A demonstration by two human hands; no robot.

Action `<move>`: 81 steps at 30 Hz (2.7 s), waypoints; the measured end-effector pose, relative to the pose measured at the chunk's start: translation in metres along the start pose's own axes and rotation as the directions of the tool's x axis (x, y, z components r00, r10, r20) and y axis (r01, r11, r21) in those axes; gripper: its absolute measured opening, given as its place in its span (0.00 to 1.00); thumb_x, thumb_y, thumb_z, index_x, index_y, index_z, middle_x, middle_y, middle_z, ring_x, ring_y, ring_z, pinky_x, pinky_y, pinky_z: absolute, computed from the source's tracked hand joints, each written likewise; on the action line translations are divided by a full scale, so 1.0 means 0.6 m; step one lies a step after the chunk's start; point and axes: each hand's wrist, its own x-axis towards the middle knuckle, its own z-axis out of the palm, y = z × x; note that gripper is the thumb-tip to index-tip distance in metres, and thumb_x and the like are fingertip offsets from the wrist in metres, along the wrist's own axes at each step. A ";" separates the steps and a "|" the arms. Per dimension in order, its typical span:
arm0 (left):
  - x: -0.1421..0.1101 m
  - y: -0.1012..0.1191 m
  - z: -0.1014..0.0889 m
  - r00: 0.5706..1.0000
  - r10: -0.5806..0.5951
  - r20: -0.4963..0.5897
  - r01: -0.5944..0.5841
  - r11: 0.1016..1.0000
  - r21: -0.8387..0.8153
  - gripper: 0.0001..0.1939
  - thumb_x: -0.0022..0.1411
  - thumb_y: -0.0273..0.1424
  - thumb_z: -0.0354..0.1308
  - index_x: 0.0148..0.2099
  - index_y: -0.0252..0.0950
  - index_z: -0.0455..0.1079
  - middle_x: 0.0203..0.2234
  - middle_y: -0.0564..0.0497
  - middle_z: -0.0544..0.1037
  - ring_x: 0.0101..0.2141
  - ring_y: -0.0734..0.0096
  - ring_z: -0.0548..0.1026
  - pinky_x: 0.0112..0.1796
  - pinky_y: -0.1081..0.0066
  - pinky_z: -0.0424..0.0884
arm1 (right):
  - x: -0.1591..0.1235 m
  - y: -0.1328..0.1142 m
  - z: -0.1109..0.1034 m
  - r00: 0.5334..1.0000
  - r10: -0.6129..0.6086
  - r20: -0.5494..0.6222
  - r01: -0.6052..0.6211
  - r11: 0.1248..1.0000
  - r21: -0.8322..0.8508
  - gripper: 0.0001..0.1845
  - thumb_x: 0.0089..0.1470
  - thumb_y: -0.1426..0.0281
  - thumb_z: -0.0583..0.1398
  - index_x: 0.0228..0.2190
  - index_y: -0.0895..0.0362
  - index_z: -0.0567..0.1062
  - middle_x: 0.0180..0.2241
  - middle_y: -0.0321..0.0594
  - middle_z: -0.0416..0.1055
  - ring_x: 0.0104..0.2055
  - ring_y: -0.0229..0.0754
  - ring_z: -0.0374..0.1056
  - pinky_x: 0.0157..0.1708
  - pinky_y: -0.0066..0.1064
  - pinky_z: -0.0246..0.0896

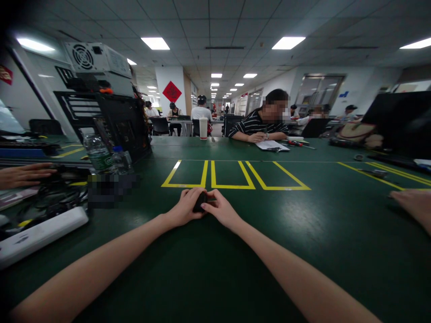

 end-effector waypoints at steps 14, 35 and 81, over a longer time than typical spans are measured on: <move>0.001 -0.002 0.003 1.000 0.006 -0.011 -0.005 1.000 0.008 0.29 0.48 0.31 0.58 0.51 0.39 0.50 0.46 0.47 0.62 0.47 0.60 0.61 0.47 0.59 0.53 | 0.006 0.008 -0.003 0.997 0.031 -0.069 -0.034 0.998 -0.044 0.15 0.47 0.65 0.56 0.38 0.55 0.63 0.40 0.39 0.63 0.44 0.42 0.62 0.44 0.40 0.58; -0.002 -0.007 0.005 1.000 0.021 -0.016 -0.021 1.000 0.007 0.29 0.48 0.30 0.58 0.51 0.39 0.49 0.47 0.46 0.62 0.48 0.61 0.60 0.48 0.59 0.51 | -0.001 0.006 0.000 1.000 -0.015 -0.001 0.015 1.000 -0.024 0.14 0.45 0.69 0.58 0.36 0.53 0.62 0.40 0.36 0.62 0.43 0.41 0.63 0.44 0.39 0.60; -0.001 -0.001 0.002 1.000 0.014 -0.009 -0.014 1.000 0.015 0.29 0.48 0.30 0.58 0.51 0.40 0.50 0.46 0.47 0.62 0.48 0.60 0.60 0.47 0.59 0.52 | -0.004 0.000 0.001 1.000 -0.012 -0.022 0.011 0.999 -0.041 0.10 0.48 0.65 0.55 0.35 0.53 0.64 0.39 0.37 0.63 0.42 0.41 0.62 0.42 0.39 0.61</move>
